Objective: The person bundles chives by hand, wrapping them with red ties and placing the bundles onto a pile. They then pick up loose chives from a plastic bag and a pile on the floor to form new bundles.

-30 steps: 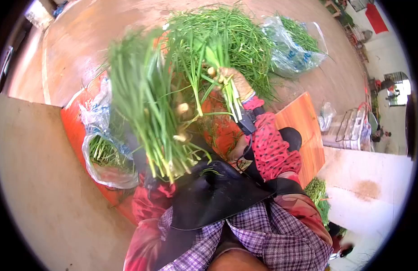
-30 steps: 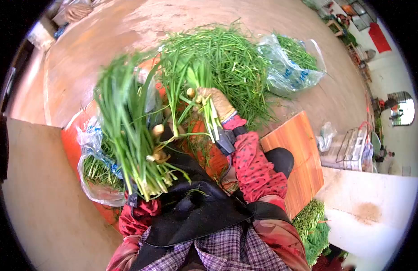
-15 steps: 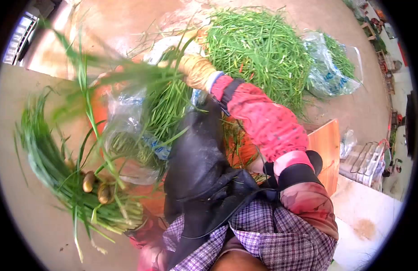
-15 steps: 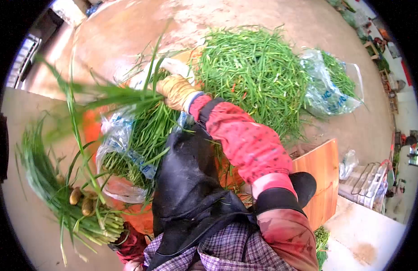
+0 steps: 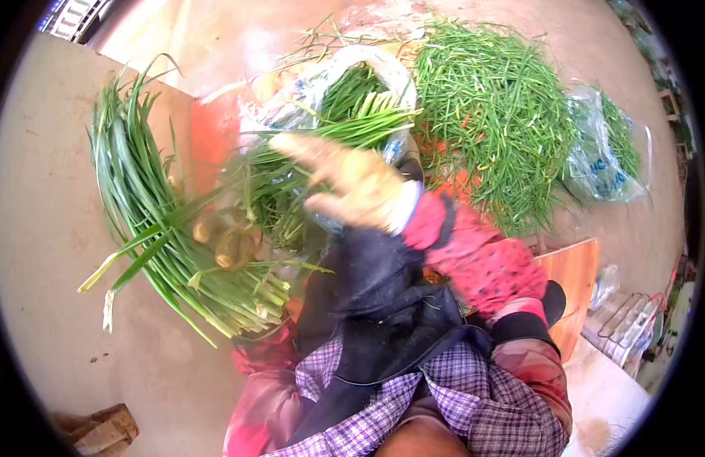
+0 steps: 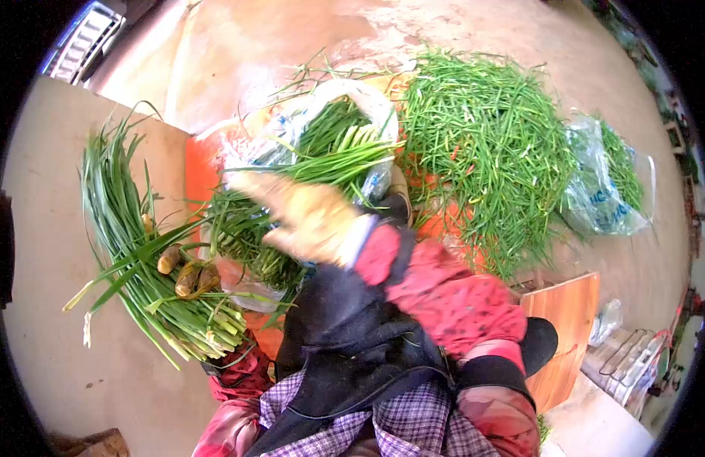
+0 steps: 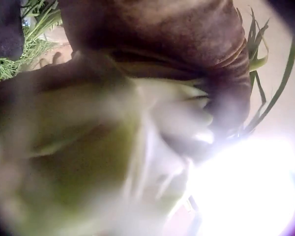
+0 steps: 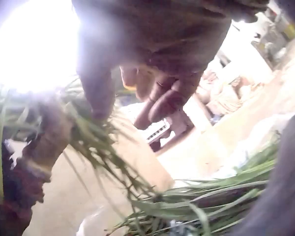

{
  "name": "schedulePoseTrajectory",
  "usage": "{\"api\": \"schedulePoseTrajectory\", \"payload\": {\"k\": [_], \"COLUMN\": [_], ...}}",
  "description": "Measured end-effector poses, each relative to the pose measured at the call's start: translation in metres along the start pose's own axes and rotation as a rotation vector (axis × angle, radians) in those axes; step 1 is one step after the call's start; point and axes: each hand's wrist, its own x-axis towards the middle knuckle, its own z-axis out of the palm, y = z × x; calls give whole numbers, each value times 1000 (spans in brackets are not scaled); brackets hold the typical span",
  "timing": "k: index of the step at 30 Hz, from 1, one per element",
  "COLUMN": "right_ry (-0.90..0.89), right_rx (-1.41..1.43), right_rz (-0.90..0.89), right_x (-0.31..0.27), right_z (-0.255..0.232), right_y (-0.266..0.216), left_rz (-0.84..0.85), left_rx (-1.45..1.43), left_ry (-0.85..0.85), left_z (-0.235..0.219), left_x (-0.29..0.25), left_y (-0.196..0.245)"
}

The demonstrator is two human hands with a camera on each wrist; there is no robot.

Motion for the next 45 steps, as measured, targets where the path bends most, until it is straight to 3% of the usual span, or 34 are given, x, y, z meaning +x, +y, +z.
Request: {"api": "schedulePoseTrajectory", "payload": {"k": [1,2,3,7,8,9,11,13,15,17,19,21,22,23,25,27,28,29,30,31,32,33,36,37,39,41,43,45], "right_ry": [-3,110,56,64,-56,101,34,-225,-267,-3,-81,30,7,66,71,260,266,316,437,663,562,393,-101,152,-5,-51,-103,4], "right_rx": [11,-89,-50,-119,-254,-368,-556,-865,-701,-539,-155,-112,-100,-131,-232,-71,372,604,651,796,989,846,-173,100,765,759,719,583], "right_rz": [-73,-181,-71,-163,-43,-77,122,117,614,84,-64,-188,-129,-216,-150,-176,123,176,203,273,449,640,810,939,799,545,288,260], "right_x": [5,9,11,14,13,5,5,-11,4,-7,6,5,6,11,9,9,8,9,10,17,13,5,-9,-14,-27,-39,-44,-48], "right_z": [18,45,62,92,91,107,107,110,86,80,79,108,115,122,122,117,96,79,57,45,27,11,-13,-6,5,13,14,-13], "right_y": [-18,-22,-30,-22,-22,0,35,84,33,4,-48,-67,-75,-69,-57,-14,-21,2,11,28,43,55,46,17,-10,-36,-51,-63], "left_rz": [4,11,11,8,4,-4,-3,-13,-24,-33,-42,-48,-53,-54,-61,-66,-68,-68,-62,-52,-39,-31,-7,-5,-14,67,77,2], "left_rx": [-3,-7,-6,-33,-37,-57,-60,-74,-91,-109,-112,-115,-117,-115,-115,-111,-111,-112,-111,-100,-87,-77,-3,43,153,355,421,704], "left_ry": [-27,-53,-78,-158,-174,-190,-219,-250,-276,-299,-321,-334,-343,-354,-368,-374,-381,-381,-377,-368,-362,-353,-293,-243,-72,84,-41,-144], "left_z": [4,6,9,16,18,19,21,25,29,31,34,37,39,42,46,49,49,49,49,49,51,52,48,42,17,54,85,108], "left_x": [3,5,6,7,6,7,3,-1,-5,-4,-4,-4,-5,-4,-5,-7,-7,-8,-9,-12,-16,-18,-21,-19,-10,3,12,21], "left_y": [1,2,3,7,8,8,12,14,18,19,19,18,17,16,16,17,17,19,20,23,28,30,38,34,20,-7,-32,-52]}}
